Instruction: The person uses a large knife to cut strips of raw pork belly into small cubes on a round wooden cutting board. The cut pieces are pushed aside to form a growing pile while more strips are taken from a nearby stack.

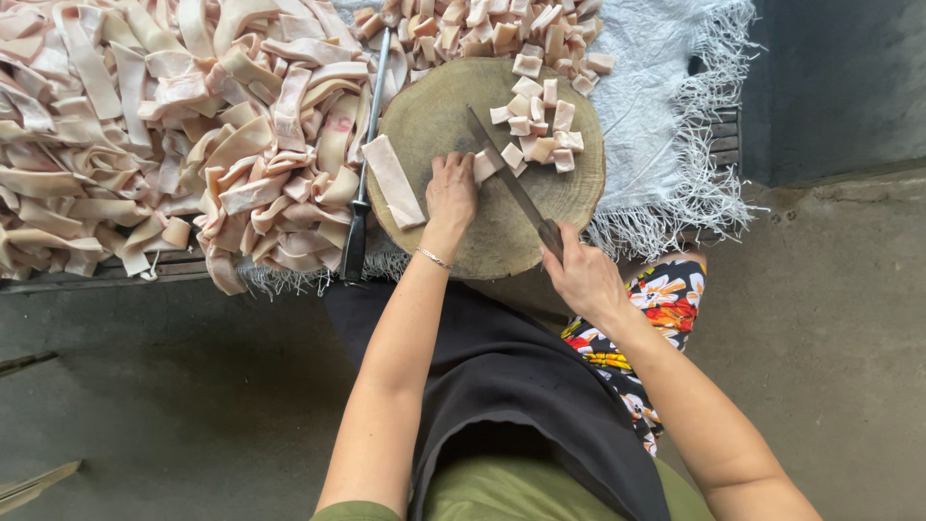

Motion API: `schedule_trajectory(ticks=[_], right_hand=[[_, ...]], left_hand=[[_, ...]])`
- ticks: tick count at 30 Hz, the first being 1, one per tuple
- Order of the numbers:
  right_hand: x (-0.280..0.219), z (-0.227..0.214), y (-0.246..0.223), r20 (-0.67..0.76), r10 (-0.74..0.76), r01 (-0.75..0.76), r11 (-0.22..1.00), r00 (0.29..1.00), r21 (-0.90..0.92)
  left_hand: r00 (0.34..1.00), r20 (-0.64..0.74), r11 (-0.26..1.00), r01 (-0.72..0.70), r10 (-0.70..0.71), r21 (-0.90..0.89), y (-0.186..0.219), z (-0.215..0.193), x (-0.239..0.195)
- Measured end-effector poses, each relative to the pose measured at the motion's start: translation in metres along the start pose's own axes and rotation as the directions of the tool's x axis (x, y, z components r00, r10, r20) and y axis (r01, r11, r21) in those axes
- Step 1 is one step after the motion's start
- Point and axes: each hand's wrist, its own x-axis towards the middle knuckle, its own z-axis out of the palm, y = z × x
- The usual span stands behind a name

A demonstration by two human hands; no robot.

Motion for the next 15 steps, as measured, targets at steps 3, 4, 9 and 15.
schedule_trajectory(ticks=[3, 4, 9, 15], right_hand=[[-0.009, 0.000, -0.003, 0.064, 0.058, -0.052, 0.995, 0.996, -0.088], [-0.011, 0.000, -0.003, 0.077, 0.069, -0.062, 0.994, 0.995, -0.089], [-0.006, 0.005, 0.001, 0.177, 0.112, -0.098, 0.991, 0.978, -0.090], [0.038, 0.023, 0.009, 0.169, 0.030, -0.026, 0.999, 0.985, -0.027]], left_hand=[[1.000, -0.004, 0.998, 0.009, -0.009, 0.070, 0.000, 0.007, 0.003], [1.000, 0.001, 0.997, 0.005, -0.005, 0.076, -0.001, 0.009, 0.003], [0.999, -0.004, 0.997, -0.033, 0.033, 0.065, -0.004, 0.008, 0.006], [0.998, 0.007, 0.997, -0.061, 0.061, 0.043, -0.003, -0.001, 0.008]])
